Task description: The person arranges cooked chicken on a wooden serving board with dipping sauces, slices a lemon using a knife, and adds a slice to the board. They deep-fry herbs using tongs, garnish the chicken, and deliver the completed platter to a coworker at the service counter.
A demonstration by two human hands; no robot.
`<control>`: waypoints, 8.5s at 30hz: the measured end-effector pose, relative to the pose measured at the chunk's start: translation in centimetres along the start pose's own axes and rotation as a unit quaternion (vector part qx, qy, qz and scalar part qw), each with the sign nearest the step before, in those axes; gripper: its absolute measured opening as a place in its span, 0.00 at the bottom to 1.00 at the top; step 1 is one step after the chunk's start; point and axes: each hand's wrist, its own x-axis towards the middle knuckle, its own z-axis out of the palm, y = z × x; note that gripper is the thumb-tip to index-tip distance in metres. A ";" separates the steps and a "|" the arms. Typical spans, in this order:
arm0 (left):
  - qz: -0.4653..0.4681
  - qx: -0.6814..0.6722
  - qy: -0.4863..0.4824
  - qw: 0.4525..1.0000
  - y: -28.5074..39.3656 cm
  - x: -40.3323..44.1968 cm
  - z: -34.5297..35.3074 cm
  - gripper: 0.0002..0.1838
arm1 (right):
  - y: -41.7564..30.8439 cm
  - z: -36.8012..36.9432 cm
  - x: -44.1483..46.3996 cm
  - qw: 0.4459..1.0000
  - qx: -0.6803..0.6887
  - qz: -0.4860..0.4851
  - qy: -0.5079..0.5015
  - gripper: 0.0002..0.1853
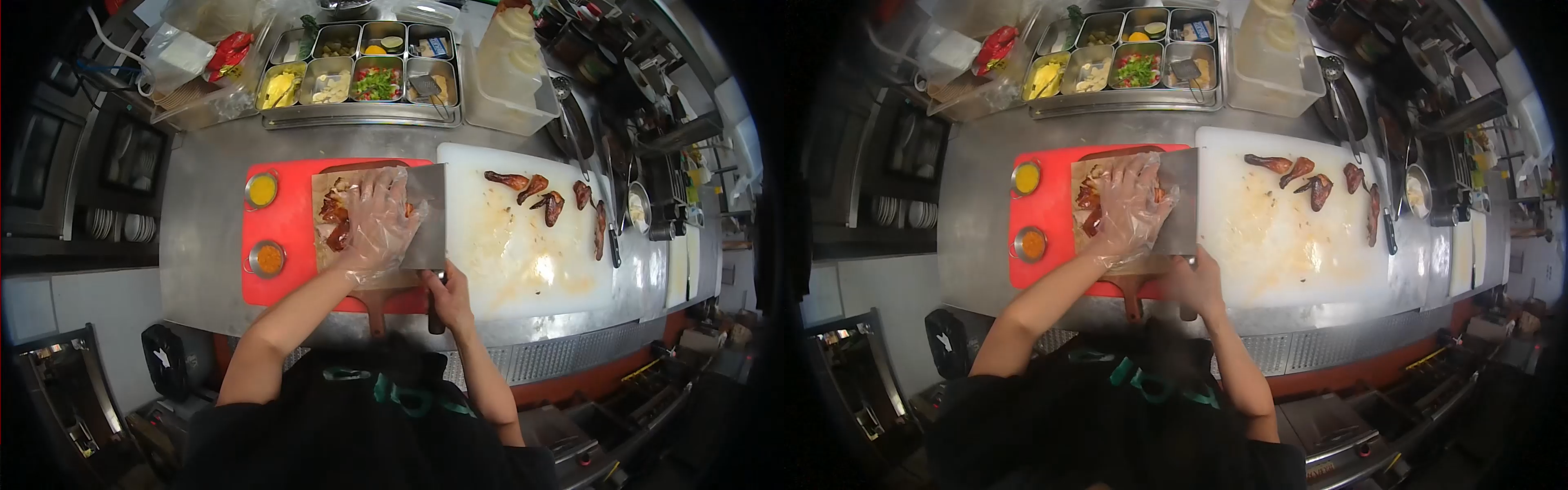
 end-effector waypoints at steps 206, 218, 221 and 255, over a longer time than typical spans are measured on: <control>-0.233 -0.181 -0.109 0.949 13.4 6.1 11.0 0.12 | -0.6 -22.7 14.2 0.988 -0.030 0.067 0.137 0.08; -0.657 -0.504 0.222 0.515 7.1 -6.9 -2.0 0.11 | -7.7 -1.1 9.2 0.917 -0.332 -0.165 -0.149 0.09; -0.611 -0.540 0.247 0.523 5.6 -7.8 -0.5 0.12 | -8.3 2.4 8.3 0.872 -0.398 -0.250 -0.138 0.08; -0.598 -0.539 0.249 0.538 3.9 -9.6 -1.6 0.07 | -7.8 3.4 6.5 0.754 -0.511 -0.393 -0.124 0.14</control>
